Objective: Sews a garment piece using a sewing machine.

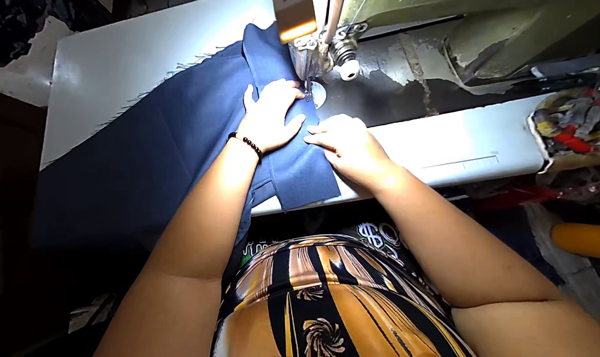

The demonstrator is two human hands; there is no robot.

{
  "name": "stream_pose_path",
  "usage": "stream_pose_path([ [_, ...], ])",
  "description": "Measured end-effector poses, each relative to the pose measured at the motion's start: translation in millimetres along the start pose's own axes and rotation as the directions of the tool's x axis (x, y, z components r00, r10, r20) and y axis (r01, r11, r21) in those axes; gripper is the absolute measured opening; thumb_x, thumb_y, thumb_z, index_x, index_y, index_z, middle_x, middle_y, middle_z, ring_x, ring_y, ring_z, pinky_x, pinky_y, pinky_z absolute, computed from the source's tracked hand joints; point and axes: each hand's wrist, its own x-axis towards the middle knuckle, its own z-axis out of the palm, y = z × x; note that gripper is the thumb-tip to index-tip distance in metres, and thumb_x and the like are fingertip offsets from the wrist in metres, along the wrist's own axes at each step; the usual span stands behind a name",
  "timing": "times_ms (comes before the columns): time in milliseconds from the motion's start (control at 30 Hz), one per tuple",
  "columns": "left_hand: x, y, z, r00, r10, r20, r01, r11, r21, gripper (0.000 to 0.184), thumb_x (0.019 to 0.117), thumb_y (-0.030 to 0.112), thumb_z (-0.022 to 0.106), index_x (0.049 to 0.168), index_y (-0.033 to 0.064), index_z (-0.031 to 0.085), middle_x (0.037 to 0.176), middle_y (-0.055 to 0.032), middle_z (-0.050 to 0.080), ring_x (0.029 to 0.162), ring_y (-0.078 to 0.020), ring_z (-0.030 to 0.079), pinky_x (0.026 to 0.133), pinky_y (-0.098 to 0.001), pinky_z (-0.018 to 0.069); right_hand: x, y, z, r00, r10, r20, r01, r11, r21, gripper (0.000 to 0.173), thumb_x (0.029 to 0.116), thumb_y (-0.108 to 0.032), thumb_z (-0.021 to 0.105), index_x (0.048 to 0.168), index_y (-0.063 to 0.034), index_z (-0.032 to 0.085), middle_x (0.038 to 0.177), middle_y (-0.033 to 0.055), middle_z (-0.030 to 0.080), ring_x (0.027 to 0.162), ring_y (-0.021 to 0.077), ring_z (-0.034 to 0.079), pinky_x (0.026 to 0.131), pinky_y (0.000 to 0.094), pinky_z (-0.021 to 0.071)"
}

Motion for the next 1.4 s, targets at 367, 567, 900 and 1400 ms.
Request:
stream_pose_path([
  [367, -84.5, 89.9, -51.0, 0.98, -0.151, 0.126, 0.121, 0.967, 0.224, 0.05, 0.106, 0.037, 0.04, 0.151, 0.0201, 0.053, 0.164, -0.0061, 0.04, 0.153, -0.0409, 0.031, 0.107, -0.0886, 0.0098, -25.8, -21.7, 2.4, 0.986, -0.085, -0.142, 0.099, 0.991, 0.095, 0.025, 0.0938, -0.003, 0.058, 0.105, -0.0069, 0.08, 0.117, 0.0127, 0.075, 0.11, 0.0268, 0.072, 0.094, 0.0412, 0.0571],
  [567, -108.6, 94.0, -12.8, 0.981, -0.132, -0.14, 0.139, 0.989, 0.042, 0.047, 0.1028, 0.029, 0.042, 0.147, 0.0253, 0.057, 0.163, -0.0033, 0.042, 0.155, -0.0329, 0.028, 0.109, -0.0852, 0.0059, -28.4, -19.5, 3.2, 0.992, -0.075, -0.102, 0.084, 0.993, 0.088, 0.031, 0.0936, -0.003, 0.054, 0.108, -0.0107, 0.08, 0.119, 0.0105, 0.074, 0.113, 0.0271, 0.07, 0.095, 0.0445, 0.0553],
  [900, -83.5, 51.8, 3.2, 0.998, 0.068, 0.006, -0.067, 0.996, -0.064, 0.048, 0.101, 0.033, 0.04, 0.139, 0.0144, 0.061, 0.16, 0.0025, 0.046, 0.156, -0.0232, 0.028, 0.116, -0.0767, 0.0063, -30.2, -13.7, -9.4, 0.993, -0.099, -0.068, 0.105, 0.989, 0.1, 0.025, 0.0974, -0.009, 0.057, 0.106, -0.0076, 0.08, 0.12, 0.0113, 0.074, 0.109, 0.0265, 0.072, 0.091, 0.0428, 0.0574],
  [1400, -64.0, 33.6, -1.3, 0.985, 0.088, -0.149, -0.11, 0.984, -0.142, 0.05, 0.0909, 0.027, 0.044, 0.137, 0.0204, 0.062, 0.166, 0.0012, 0.037, 0.158, -0.022, 0.022, 0.117, -0.0693, 0.0111, -14.6, -16.6, -13.1, 0.985, -0.169, -0.037, 0.17, 0.985, 0.03, 0.025, 0.0978, -0.013, 0.057, 0.106, -0.0147, 0.081, 0.111, 0.007, 0.076, 0.101, 0.0261, 0.07, 0.084, 0.0414, 0.0547],
])
